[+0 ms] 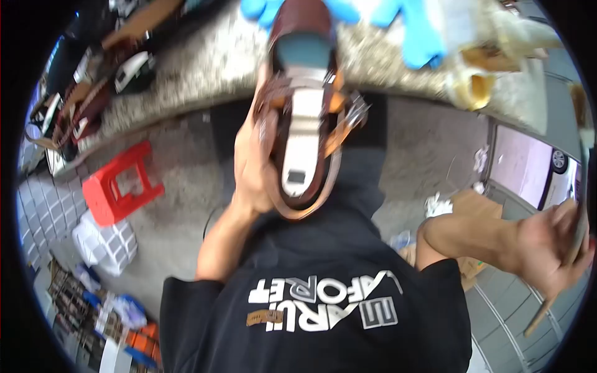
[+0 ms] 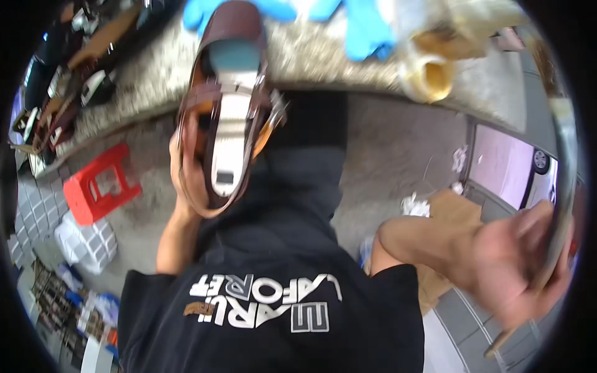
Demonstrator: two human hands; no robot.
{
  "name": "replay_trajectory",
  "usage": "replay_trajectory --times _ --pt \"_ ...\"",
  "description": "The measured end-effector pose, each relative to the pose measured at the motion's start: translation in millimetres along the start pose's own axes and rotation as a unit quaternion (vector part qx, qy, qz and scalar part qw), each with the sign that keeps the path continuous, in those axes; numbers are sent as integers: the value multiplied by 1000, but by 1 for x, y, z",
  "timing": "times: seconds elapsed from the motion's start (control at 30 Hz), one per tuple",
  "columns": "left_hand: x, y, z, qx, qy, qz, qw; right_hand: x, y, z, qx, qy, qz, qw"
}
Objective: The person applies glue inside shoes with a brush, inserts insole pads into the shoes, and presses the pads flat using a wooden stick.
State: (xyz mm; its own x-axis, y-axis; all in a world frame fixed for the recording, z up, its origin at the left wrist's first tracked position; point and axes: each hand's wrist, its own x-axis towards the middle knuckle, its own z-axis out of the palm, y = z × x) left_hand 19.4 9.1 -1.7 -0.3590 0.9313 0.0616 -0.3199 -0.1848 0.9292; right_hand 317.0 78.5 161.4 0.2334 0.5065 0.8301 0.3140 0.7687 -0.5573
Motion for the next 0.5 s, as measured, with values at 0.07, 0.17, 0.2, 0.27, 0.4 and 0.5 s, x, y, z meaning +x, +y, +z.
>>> replay_trajectory --times 0.07,0.17,0.2,0.27,0.4,0.5 --pt "-3 3 4 -146 -5 -113 983 25 13 24 -141 47 -56 987" --pt "-11 -9 -6 -73 -49 -140 986 -19 36 92 -362 -314 111 871" --pt "-12 -22 -8 -51 -62 -138 987 -24 57 117 -383 -397 162 818" --pt "-11 -33 -8 39 -89 -111 989 -23 111 155 -376 -465 260 758" --pt "-12 -24 1 106 -102 -164 975 -20 167 184 -464 -450 282 709" --pt "-12 1 0 62 -112 -324 937 -24 176 184 -497 -428 244 714"
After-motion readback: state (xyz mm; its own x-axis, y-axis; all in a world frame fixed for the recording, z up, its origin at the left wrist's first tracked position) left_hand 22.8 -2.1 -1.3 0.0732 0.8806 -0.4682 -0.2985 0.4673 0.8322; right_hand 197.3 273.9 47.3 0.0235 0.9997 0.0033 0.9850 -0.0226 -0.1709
